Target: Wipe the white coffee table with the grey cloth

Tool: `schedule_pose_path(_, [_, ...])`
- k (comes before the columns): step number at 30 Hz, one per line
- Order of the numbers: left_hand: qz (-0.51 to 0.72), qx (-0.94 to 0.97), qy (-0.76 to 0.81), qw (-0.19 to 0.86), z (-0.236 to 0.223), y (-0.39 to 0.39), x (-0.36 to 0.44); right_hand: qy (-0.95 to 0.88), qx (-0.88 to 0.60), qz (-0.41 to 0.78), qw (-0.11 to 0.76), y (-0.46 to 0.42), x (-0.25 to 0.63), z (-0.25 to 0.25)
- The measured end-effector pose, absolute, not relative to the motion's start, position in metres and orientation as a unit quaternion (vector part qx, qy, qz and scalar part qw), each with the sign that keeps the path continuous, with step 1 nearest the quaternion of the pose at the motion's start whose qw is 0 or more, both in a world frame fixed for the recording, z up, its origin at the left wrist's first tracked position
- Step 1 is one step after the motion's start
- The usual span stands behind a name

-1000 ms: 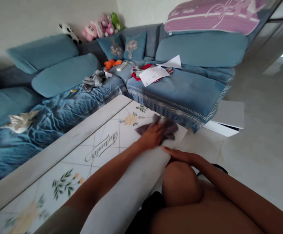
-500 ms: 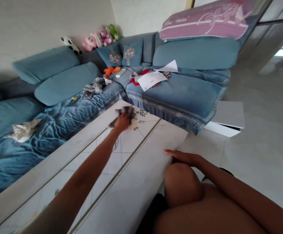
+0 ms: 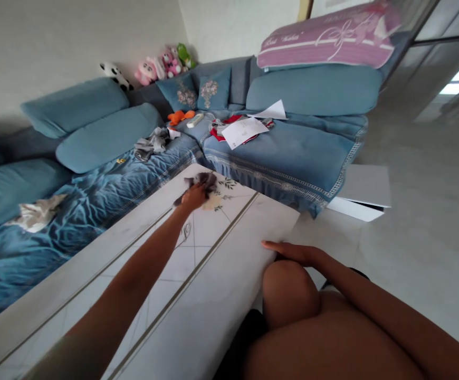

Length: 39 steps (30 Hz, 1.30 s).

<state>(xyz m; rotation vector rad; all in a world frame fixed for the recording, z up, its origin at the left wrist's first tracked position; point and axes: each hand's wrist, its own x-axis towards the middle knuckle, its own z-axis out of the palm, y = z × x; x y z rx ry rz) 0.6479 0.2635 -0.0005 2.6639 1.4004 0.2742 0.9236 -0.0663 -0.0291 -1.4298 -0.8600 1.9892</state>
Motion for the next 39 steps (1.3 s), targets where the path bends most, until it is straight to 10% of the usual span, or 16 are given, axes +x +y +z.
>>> schedule_pose_path(11, [0.116,0.965,0.217,0.091,-0.063,0.12,0.717,-0.296,-0.5,0.768,0.267,-0.061,0.929,-0.048])
schedule_pose_path(20, [0.059,0.869,0.485,0.075,0.0,0.272,0.685,-0.35,-0.517,0.733,0.268,-0.061,0.933,-0.044])
schedule_pose_path(30, [0.124,0.957,0.246,0.096,-0.057,0.16,0.727,-0.314,-0.5,0.754,0.288,-0.062,0.929,-0.045])
schedule_pose_path(39, [0.087,0.861,0.493,0.087,0.002,0.27,0.704,-0.337,-0.482,0.758,0.281,-0.061,0.934,-0.049])
